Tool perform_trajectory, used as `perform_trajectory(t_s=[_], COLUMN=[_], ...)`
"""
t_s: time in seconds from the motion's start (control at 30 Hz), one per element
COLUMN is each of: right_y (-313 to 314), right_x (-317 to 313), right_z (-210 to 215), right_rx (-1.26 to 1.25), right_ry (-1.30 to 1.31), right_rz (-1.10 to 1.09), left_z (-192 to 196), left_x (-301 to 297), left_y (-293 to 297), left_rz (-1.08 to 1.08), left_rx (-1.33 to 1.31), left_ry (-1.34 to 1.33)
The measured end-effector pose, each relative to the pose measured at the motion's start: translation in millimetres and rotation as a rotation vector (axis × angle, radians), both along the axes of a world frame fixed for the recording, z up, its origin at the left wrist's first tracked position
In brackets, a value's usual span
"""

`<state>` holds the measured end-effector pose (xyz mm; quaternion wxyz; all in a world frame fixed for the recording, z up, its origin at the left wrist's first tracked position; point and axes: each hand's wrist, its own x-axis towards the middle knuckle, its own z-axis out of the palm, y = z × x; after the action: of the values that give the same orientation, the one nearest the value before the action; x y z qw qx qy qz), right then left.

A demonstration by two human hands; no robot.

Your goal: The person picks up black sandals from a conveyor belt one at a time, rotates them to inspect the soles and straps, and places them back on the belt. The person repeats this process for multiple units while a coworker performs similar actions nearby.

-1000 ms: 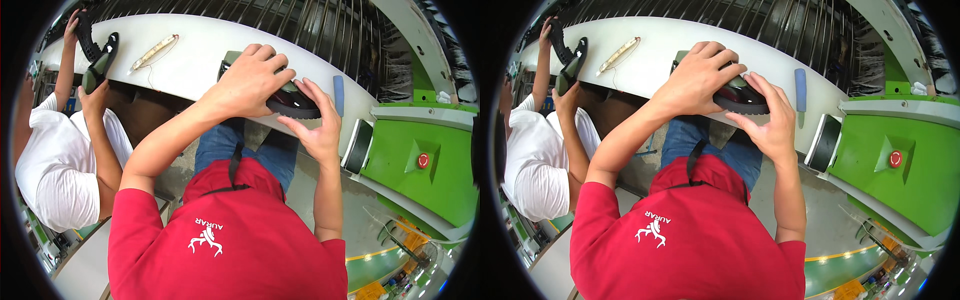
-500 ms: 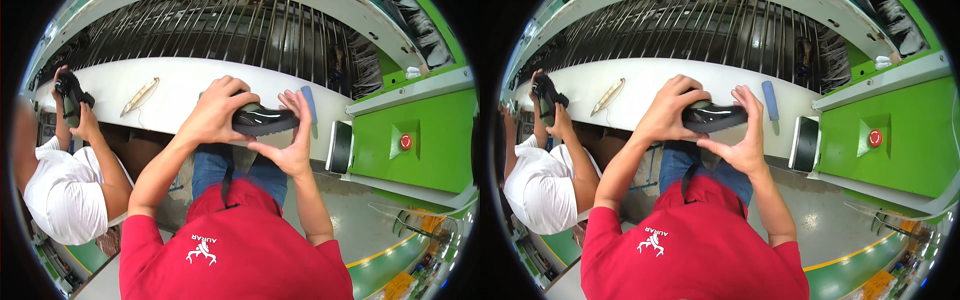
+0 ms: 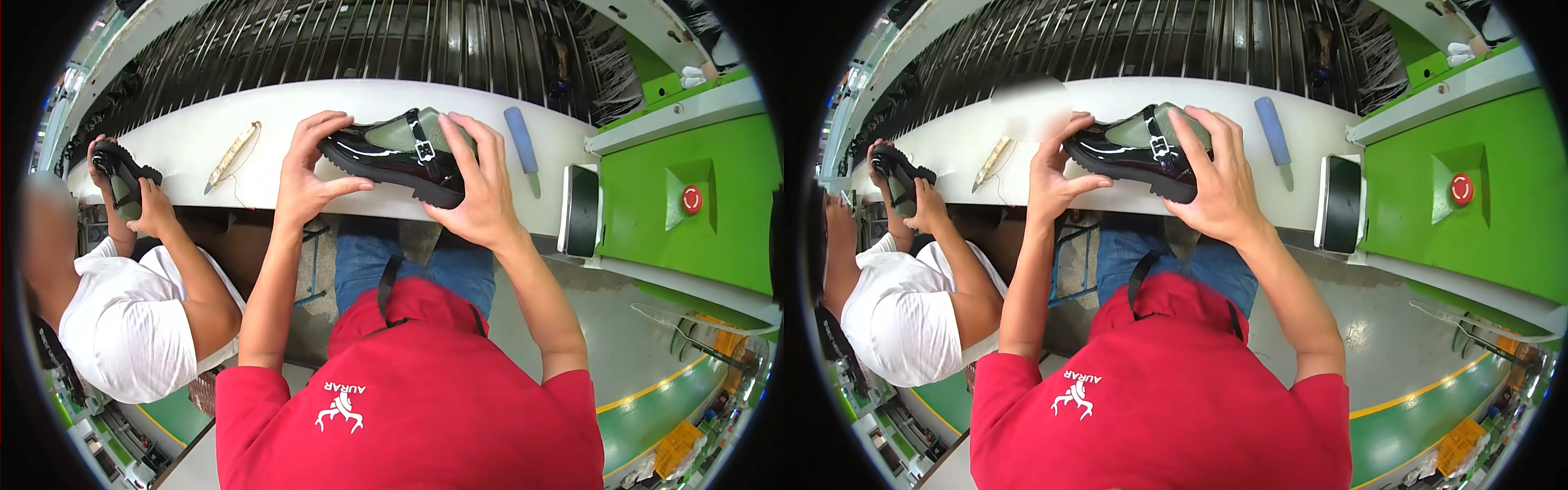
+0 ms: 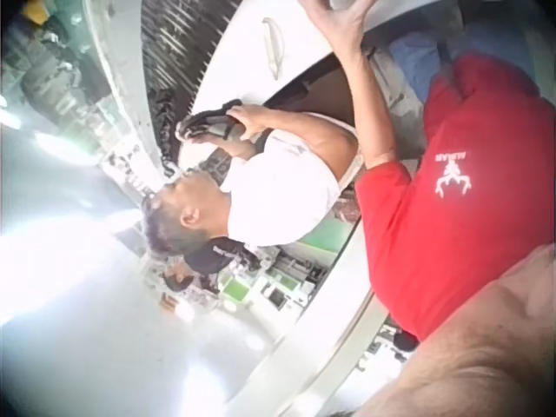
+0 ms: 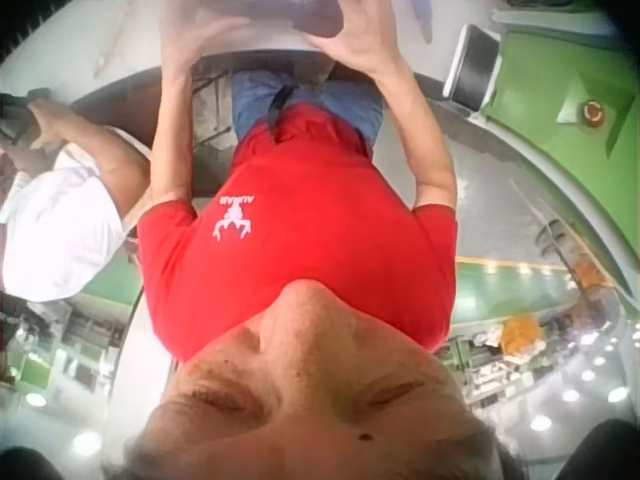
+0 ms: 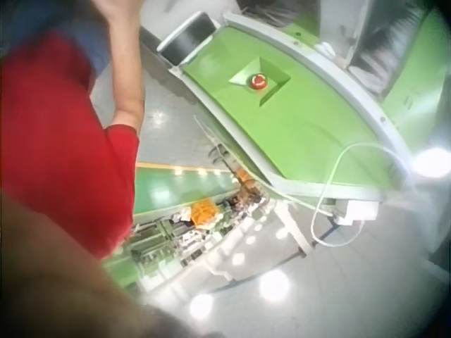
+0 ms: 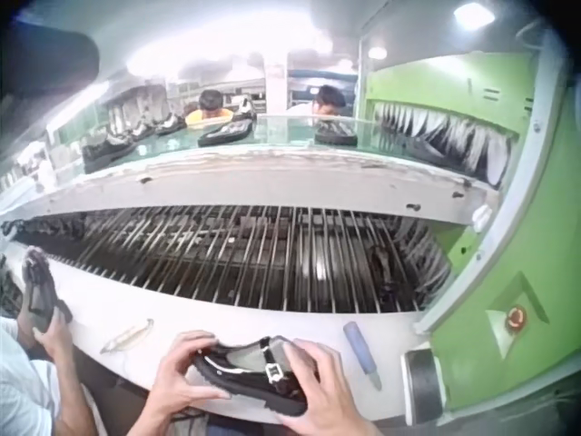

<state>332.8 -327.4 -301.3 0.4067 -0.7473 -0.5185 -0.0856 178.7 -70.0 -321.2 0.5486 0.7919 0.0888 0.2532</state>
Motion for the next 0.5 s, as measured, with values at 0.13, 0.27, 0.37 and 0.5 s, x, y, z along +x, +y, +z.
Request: perform_trajectory(t_s=[0.13, 0.27, 0.37, 0.5], right_y=[-1.3, -1.1, -1.9, -1.8], right_x=[0.0, 11.1, 13.8, 17.4], right_z=[1.4, -6.7, -10.1, -18.1], right_rx=[-0.025, -0.034, -0.033, 0.034], right_ry=[0.012, 0.048, 0.079, 0.106], right_rz=[-0.015, -0.016, -0.017, 0.003], left_z=[9.0, -1.7, 2.7, 3.3], left_x=[8.2, 20.8, 24.1, 26.5], left_y=[-1.3, 3.8, 2.2, -1.1], left_rz=[-0.049, -0.027, -0.044, -0.018], left_rx=[0.34, 0.298, 0.234, 0.237], left_ry=[0.062, 0.066, 0.094, 0.062])
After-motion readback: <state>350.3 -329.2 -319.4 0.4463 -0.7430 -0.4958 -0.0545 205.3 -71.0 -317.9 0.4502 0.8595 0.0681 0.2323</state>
